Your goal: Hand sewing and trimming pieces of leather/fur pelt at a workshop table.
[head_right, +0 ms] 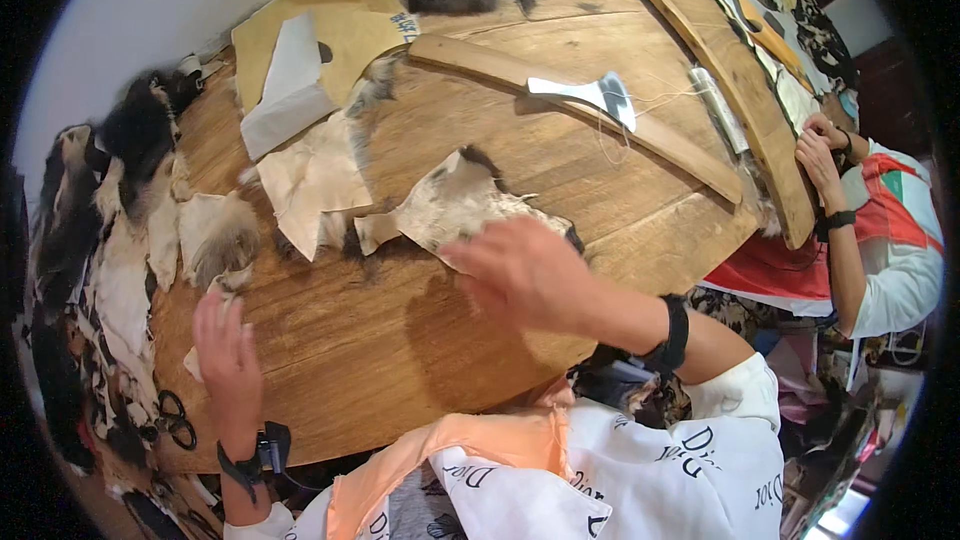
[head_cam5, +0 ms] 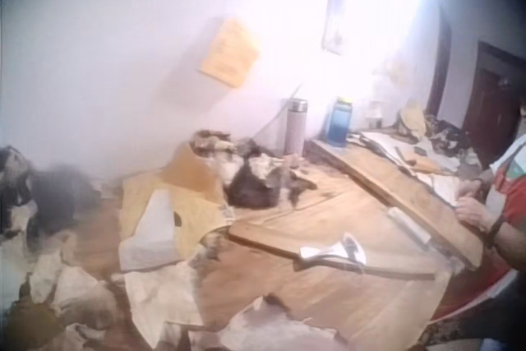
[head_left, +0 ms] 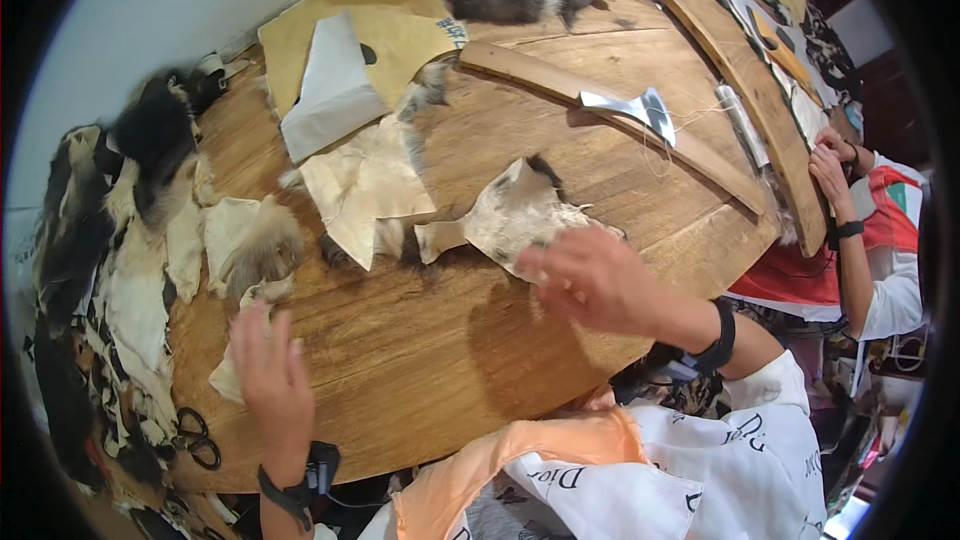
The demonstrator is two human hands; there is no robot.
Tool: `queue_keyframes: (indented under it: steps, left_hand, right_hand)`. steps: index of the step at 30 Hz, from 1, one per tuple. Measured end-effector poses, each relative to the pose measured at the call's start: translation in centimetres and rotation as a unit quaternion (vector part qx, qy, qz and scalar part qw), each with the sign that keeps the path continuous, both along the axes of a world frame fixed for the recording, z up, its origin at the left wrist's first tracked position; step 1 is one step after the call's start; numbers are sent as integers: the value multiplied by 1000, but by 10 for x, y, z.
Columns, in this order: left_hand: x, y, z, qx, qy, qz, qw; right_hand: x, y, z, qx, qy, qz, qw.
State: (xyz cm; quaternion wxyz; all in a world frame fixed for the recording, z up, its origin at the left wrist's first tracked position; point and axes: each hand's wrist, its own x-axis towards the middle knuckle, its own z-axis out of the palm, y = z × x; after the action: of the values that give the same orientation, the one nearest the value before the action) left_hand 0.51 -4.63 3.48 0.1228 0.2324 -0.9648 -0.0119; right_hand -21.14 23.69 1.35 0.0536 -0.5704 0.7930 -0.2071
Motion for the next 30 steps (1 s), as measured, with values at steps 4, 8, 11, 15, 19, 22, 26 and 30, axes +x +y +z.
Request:
queue_keyframes:
  steps: [4, 8, 11, 15, 19, 22, 26, 30]
  left_hand:
    - [-61, 51, -4, 219, 36, -272, 936]
    - [-117, 82, -18, 187, 71, -340, 919]
    - [-146, 92, -20, 191, 133, -219, 948]
    - [-145, 96, -32, 317, -44, -112, 941]
    - [-138, 83, -45, 397, -7, -108, 911]
    - [-133, 79, -47, 449, -4, -94, 889]
    - [-132, 78, -40, 460, -15, -68, 885]
    - [-136, 74, -46, 485, 11, -79, 871]
  right_hand:
    - [-64, -8, -5, -107, 18, -177, 978]
    - [-88, -34, -15, -80, -1, -183, 980]
    - [-101, -42, -23, -42, -126, -112, 985]
    - [-108, -31, -19, -25, -416, -165, 894]
    - [-110, -33, -19, 47, -404, -192, 893]
    - [-111, -36, -22, 28, -419, -224, 879]
    - [-113, -45, -18, 24, -462, -287, 839]
    - [-122, -42, -18, -5, -438, -274, 856]
